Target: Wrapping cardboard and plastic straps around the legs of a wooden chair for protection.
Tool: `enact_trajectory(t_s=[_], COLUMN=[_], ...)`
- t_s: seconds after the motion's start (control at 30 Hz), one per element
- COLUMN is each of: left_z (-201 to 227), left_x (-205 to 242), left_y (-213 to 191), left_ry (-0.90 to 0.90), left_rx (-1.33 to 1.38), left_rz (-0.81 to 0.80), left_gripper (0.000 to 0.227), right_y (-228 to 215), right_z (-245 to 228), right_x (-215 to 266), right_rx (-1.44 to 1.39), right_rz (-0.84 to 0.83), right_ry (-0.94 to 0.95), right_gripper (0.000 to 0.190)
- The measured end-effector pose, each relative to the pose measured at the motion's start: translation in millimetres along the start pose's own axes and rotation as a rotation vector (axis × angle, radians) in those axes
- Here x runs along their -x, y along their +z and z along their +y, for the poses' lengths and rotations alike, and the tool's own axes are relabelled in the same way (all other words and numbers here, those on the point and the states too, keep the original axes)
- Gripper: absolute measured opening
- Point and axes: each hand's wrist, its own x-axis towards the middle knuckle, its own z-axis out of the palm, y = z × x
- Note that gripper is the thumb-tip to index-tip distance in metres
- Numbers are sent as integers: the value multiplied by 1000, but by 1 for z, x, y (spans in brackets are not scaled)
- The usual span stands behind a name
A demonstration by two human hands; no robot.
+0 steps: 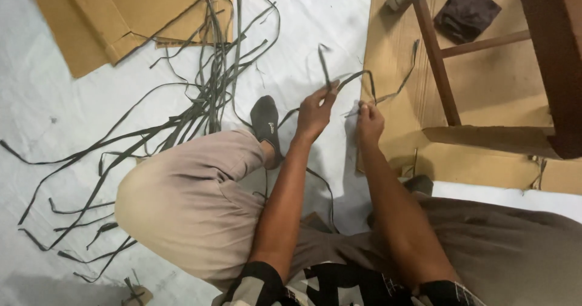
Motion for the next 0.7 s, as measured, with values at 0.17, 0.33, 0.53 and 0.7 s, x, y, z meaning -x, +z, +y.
enact_trajectory(t_s=[0.17,0.33,0.53,0.7], left_z=[54,75,79,81], left_x=[-3,-18,-5,-1], left_y=[-9,0,19,26], left_ry=[315,157,67,40], left_rx=[-262,321,621,736], left_rz=[146,-25,-96,-146], left_gripper=[31,35,41,46], right_y=[-31,-52,-51,-36], right_z=[-32,-90,-127,-82], right_x=[35,49,48,46], right_rx=[-94,-280,-479,-207], right_rz=[35,7,-171,-825], right_ry=[-135,-356,-374,-62], right_gripper=[20,24,29,33])
